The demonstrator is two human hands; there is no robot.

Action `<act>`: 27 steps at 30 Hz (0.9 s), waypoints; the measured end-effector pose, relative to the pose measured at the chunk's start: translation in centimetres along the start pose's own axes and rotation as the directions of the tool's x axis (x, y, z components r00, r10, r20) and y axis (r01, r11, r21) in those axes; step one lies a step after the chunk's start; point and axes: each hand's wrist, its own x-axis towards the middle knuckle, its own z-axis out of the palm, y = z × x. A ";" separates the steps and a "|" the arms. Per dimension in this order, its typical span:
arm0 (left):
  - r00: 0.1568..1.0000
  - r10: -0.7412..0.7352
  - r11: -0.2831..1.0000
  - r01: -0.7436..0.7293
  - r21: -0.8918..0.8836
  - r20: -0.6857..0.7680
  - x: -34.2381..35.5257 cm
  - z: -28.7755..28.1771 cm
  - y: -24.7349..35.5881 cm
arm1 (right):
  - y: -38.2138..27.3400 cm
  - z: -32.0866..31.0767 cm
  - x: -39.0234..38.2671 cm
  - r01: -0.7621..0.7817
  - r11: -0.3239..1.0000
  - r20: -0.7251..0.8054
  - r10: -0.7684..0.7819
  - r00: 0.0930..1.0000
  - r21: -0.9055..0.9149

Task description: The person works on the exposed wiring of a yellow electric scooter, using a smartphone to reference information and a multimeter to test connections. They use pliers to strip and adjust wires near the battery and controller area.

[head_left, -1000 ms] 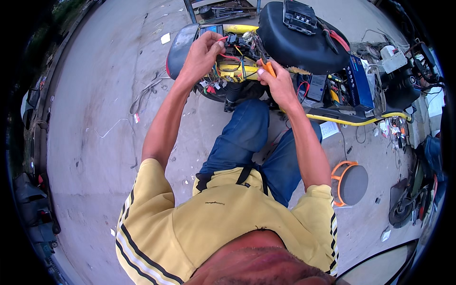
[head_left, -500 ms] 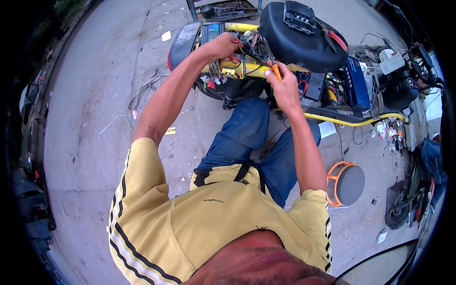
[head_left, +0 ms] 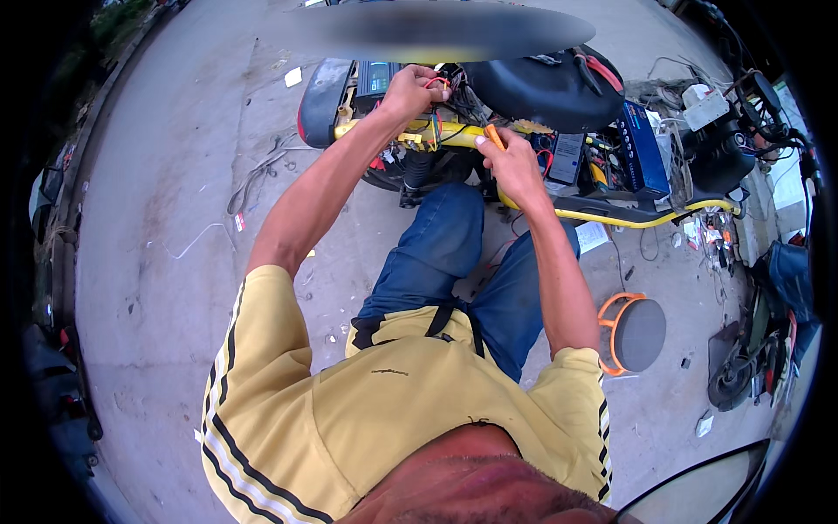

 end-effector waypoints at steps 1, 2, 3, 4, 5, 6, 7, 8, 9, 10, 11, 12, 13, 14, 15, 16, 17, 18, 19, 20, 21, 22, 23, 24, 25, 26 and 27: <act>0.998 0.015 0.997 -0.020 0.074 0.062 0.0 -0.3 0.1 | -0.1 0.0 0.1 -0.008 1.000 0.013 0.008 1.000 -0.019; 0.996 0.057 0.992 -0.065 0.110 0.073 0.3 -0.4 -0.4 | -0.1 0.1 0.2 -0.015 0.999 0.027 0.016 1.000 -0.037; 0.992 0.098 0.983 -0.110 0.145 0.085 0.8 -0.5 -1.0 | -0.1 0.2 0.4 -0.016 0.999 0.035 0.018 0.999 -0.046; 0.985 0.140 0.972 -0.155 0.177 0.097 1.0 -0.6 -1.2 | 0.0 0.3 0.6 -0.017 0.998 0.043 0.019 0.999 -0.058; 0.984 0.139 0.981 -0.153 0.121 0.115 1.2 -0.8 -1.4 | 0.0 0.3 0.8 -0.017 0.997 0.052 0.021 0.998 -0.069; 0.981 0.140 0.987 -0.149 0.064 0.131 1.4 -1.0 -1.7 | -0.2 0.4 1.0 -0.032 0.998 0.076 0.036 0.997 -0.047; 0.978 0.142 0.989 -0.145 0.006 0.151 1.2 -1.1 -1.4 | -0.3 0.3 1.1 -0.051 0.998 0.096 0.053 0.994 -0.026; 0.978 0.134 0.991 -0.131 -0.028 0.160 0.9 -1.2 -1.2 | -0.4 0.3 1.2 -0.070 0.998 0.117 0.070 0.991 -0.005; 0.977 0.126 0.991 -0.117 -0.063 0.170 0.5 -1.4 -1.0 | -0.6 0.2 1.2 -0.072 0.997 0.115 0.071 0.991 0.002; 0.976 0.120 0.990 -0.104 -0.098 0.181 -0.2 -1.5 -0.2 | -0.8 0.1 1.2 -0.074 0.997 0.112 0.072 0.991 0.009; 0.981 0.064 0.988 -0.037 -0.147 0.183 -0.7 -1.5 0.8 | -1.0 0.1 1.1 -0.076 0.997 0.110 0.073 0.991 0.017; 0.982 0.009 0.980 0.029 -0.195 0.188 -1.2 -1.5 1.9 | -1.3 -0.1 1.1 -0.084 0.996 0.102 0.082 0.991 0.015; 0.981 -0.048 0.966 0.093 -0.240 0.190 -1.6 -1.7 2.4 | -1.9 -0.1 1.0 -0.089 0.996 0.099 0.087 0.991 0.016; 0.977 -0.060 0.953 0.117 -0.280 0.202 -1.1 -1.9 1.7 | -2.3 -0.1 0.9 -0.093 0.996 0.096 0.091 0.991 0.016; 0.974 -0.072 0.937 0.140 -0.319 0.216 0.1 -2.0 0.5 | -2.4 0.0 0.9 -0.095 0.995 0.104 0.091 0.990 0.027; 0.969 -0.082 0.919 0.164 -0.358 0.232 0.6 -2.1 0.2 | -2.3 0.1 1.1 -0.098 0.994 0.111 0.093 0.989 0.037; 0.967 -0.076 0.925 0.159 -0.344 0.242 1.0 -2.3 -0.2 | -2.2 0.2 1.2 -0.101 0.994 0.117 0.095 0.988 0.047; 0.972 -0.086 0.941 0.152 -0.303 0.221 1.2 -2.3 -0.7 | -2.1 0.3 1.0 -0.120 0.991 0.119 0.113 0.986 0.061; 0.974 -0.095 0.955 0.147 -0.258 0.203 0.7 -2.0 -0.3 | -1.9 0.3 0.6 -0.142 0.987 0.118 0.132 0.984 0.077; 0.977 -0.103 0.967 0.142 -0.213 0.186 0.5 -1.8 0.1 | -1.8 0.2 0.5 -0.163 0.982 0.117 0.152 0.981 0.093; 0.983 -0.099 0.965 0.134 -0.224 0.158 0.5 -1.6 0.3 | -1.7 0.1 0.5 -0.162 0.982 0.122 0.150 0.981 0.098; 0.986 -0.099 0.965 0.127 -0.230 0.131 0.4 -1.5 0.4 | -1.5 0.0 0.4 -0.164 0.981 0.128 0.150 0.980 0.107; 0.990 -0.098 0.964 0.121 -0.236 0.105 0.3 -1.4 0.4 | -1.3 -0.1 0.3 -0.166 0.979 0.134 0.150 0.980 0.116; 0.985 -0.078 0.970 0.111 -0.215 0.156 0.2 -1.4 0.3 | -1.1 -0.2 0.2 -0.179 0.975 0.146 0.159 0.976 0.130; 0.977 -0.054 0.977 0.094 -0.192 0.206 0.2 -1.8 0.3 | -1.2 -0.3 0.3 -0.186 0.972 0.157 0.163 0.974 0.146; 0.966 -0.032 0.982 0.077 -0.170 0.255 0.3 -2.2 0.2 | -1.3 -0.3 0.3 -0.194 0.968 0.169 0.167 0.971 0.162; 0.955 -0.018 0.982 0.073 -0.174 0.297 1.1 -2.5 -0.7 | -1.4 -0.4 0.3 -0.200 0.963 0.173 0.169 0.970 0.180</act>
